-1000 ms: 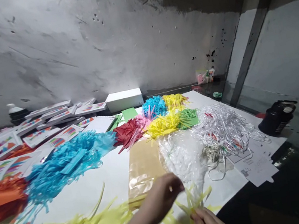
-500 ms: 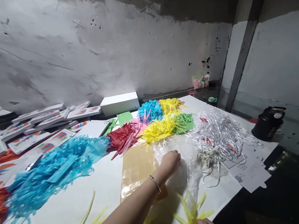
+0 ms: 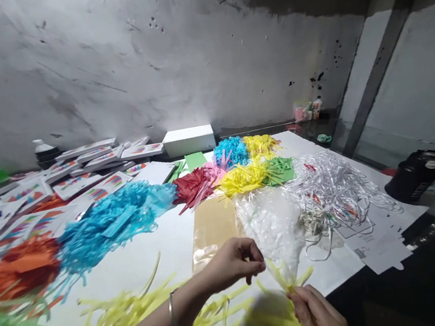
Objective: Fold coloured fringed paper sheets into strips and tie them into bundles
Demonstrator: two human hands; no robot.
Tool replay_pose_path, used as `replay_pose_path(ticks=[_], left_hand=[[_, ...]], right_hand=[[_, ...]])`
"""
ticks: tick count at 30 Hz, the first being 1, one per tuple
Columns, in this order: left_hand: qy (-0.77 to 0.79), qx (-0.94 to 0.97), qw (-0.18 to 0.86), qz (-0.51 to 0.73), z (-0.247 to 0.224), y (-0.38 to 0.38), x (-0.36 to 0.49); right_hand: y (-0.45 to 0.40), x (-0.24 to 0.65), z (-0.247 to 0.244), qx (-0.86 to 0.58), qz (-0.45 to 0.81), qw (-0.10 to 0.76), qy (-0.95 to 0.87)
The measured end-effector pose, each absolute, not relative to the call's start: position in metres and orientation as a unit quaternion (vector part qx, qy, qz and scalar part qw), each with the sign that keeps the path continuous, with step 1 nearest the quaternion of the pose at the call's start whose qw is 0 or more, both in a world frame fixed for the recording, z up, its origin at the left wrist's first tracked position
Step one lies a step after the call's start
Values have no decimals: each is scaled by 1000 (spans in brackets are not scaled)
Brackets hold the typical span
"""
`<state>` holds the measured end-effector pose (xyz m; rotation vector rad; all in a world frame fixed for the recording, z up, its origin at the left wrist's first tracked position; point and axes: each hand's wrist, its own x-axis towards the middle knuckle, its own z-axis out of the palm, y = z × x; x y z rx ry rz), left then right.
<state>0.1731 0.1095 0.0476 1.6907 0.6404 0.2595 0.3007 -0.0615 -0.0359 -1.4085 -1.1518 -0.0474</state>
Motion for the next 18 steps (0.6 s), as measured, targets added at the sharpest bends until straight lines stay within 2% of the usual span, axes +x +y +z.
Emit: replay_pose_path(ticks=[4,8,12,18], left_hand=[[275,650,695,141,50,71,132],[272,557,757,207,45,51,102],[278,542,755,243,40,44,82],[297,536,754,235,36,40,57]], right_hand=[[-55,278,-9,-559,29,588,-585],[-51,256,-3,-527,57,559,-637],[-51,243,-2,-505,82,534,-673],[-49,237,16,-483,83,437,-754]])
